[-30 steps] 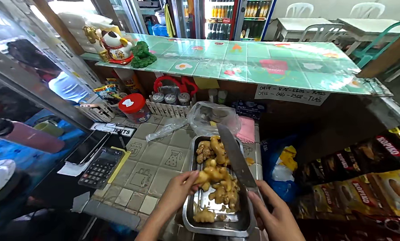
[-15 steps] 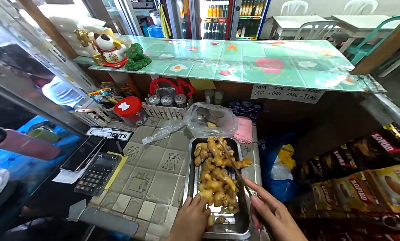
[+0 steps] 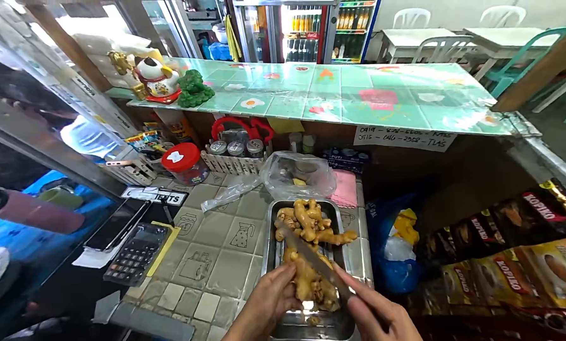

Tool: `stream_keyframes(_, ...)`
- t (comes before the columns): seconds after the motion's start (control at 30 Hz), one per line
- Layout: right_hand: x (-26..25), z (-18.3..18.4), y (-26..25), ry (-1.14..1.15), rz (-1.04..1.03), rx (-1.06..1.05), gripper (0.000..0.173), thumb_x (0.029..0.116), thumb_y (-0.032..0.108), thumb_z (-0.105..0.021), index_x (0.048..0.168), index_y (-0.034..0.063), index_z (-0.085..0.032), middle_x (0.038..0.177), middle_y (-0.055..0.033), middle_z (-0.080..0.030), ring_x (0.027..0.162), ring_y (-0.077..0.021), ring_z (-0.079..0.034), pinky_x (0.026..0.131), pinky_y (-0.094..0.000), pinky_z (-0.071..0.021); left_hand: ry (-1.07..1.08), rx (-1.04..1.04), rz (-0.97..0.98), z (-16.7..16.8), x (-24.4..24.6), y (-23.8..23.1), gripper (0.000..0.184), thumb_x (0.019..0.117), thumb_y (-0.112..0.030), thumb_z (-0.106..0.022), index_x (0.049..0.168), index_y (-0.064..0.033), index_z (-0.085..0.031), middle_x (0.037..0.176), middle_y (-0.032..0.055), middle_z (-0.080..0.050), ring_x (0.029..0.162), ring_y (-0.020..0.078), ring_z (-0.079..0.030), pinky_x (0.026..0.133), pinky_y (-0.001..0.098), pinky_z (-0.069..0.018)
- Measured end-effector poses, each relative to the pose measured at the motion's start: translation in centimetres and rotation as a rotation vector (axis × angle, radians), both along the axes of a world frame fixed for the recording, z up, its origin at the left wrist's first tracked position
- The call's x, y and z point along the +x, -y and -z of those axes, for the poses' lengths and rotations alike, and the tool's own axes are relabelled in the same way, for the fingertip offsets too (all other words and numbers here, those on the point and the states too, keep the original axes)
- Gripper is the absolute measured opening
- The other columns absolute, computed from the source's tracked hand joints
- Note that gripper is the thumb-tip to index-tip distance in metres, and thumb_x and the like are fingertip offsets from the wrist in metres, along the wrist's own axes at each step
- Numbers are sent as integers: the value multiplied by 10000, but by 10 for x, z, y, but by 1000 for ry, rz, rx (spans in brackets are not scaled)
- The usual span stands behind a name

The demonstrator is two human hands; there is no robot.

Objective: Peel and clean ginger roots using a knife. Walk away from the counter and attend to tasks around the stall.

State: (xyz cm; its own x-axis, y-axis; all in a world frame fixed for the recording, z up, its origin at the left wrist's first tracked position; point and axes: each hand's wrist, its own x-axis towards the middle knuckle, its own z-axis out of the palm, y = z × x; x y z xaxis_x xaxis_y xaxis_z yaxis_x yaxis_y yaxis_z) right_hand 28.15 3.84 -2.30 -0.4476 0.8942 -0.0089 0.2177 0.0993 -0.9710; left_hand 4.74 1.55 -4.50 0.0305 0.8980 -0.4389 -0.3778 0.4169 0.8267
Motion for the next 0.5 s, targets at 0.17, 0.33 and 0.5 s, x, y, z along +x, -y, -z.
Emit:
stream_keyframes(0.17,-13,-16,11,156,-94,128,686,948,437,-709,1508,91,-518,1310,-89,-694,1033,-167,-712,905,-409,-583,195,90,-34,-11,9,-6,391,1105,-242,-382,1386,-12,-527,1187,97,-688,1061,167,-680,952,354,-564)
stream_keyframes(0.33,-20,-21,15,232,-74,173,902,896,482,-755,1570,14,-381,866,-142,-701,608,-209,-582,585,-426,-527,243,36,-58,-38,20,-8,379,1111,-218,-355,1400,-14,-492,1096,99,-704,928,166,-713,844,334,-603)
stream_keyframes(0.5,-21,-22,15,229,-76,241,875,900,490,-749,1550,6,-417,1017,-149,-745,745,-231,-685,694,-455,-580,299,15,-90,-44,23,-1,371,1104,-226,-385,1419,-32,-396,1134,74,-679,999,141,-688,878,339,-577)
